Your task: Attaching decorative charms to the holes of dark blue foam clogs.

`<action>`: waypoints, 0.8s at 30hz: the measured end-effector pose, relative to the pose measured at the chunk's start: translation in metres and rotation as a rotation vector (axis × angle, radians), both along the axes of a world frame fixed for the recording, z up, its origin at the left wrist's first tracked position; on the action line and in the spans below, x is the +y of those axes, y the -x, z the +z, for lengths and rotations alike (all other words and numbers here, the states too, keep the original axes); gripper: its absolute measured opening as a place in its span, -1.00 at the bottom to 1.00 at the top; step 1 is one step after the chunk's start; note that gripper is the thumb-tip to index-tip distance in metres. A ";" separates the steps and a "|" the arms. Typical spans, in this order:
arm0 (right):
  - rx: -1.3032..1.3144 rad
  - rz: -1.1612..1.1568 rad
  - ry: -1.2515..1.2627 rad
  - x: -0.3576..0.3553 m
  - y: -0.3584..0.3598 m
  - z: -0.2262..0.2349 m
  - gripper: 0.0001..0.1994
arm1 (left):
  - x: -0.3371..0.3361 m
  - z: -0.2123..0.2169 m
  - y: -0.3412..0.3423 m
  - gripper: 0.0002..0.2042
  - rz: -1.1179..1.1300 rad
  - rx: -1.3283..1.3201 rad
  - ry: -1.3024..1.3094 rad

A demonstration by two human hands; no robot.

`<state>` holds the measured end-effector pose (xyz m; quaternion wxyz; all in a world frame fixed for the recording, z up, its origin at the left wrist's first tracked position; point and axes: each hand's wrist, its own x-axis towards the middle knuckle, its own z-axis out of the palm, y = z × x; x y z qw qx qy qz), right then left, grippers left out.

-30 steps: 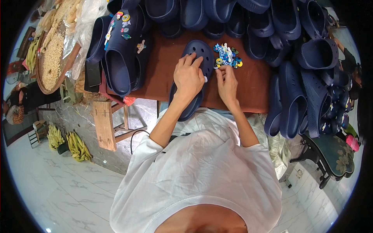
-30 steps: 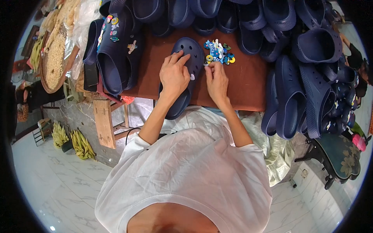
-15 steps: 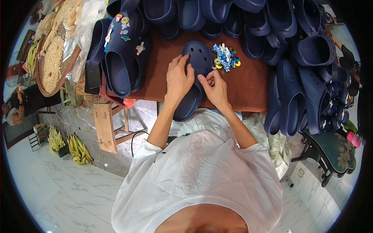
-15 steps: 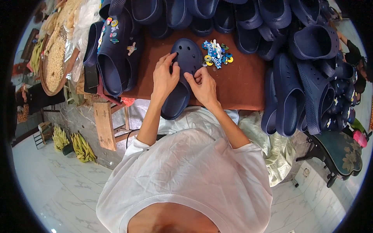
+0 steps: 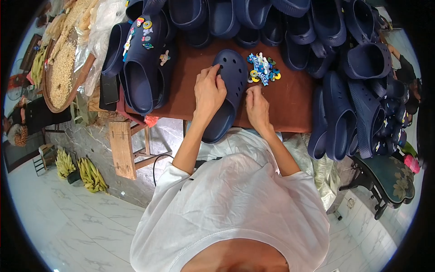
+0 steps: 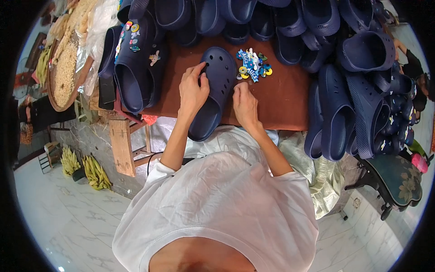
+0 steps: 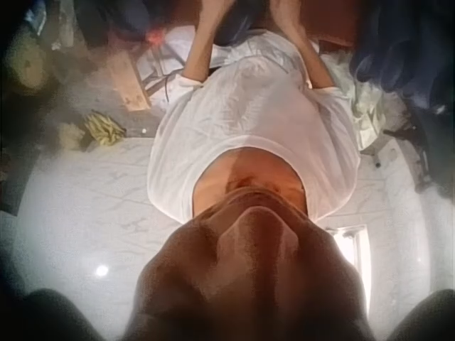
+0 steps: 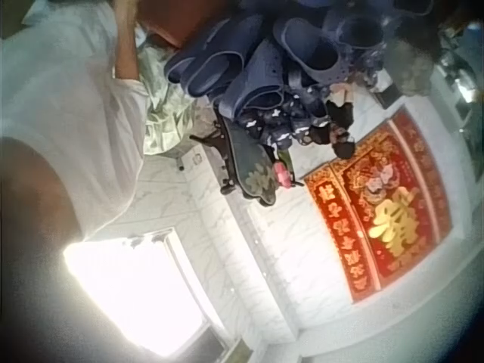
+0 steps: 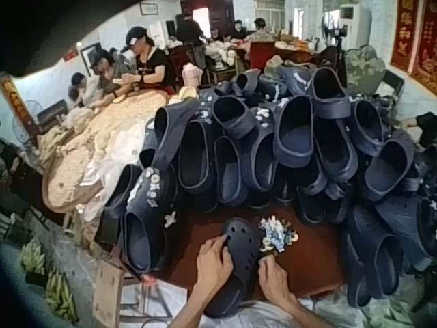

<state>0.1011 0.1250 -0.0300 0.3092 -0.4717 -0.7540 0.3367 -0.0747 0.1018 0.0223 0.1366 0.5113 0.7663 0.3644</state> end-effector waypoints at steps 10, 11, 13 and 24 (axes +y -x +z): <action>-0.084 -0.106 -0.146 0.026 -0.017 0.013 -0.77 | -0.005 0.010 0.022 -0.54 -0.005 -0.031 0.117; 0.003 -0.074 -0.084 0.022 -0.015 0.018 -0.79 | -0.002 0.010 0.024 -0.54 -0.008 -0.033 0.117; 0.070 -0.013 -0.015 0.008 -0.004 0.025 -0.80 | 0.000 0.012 0.029 -0.58 -0.014 -0.087 0.142; 0.117 0.128 0.028 -0.020 0.021 0.031 -0.68 | 0.002 0.012 0.025 -0.78 -0.007 0.104 0.106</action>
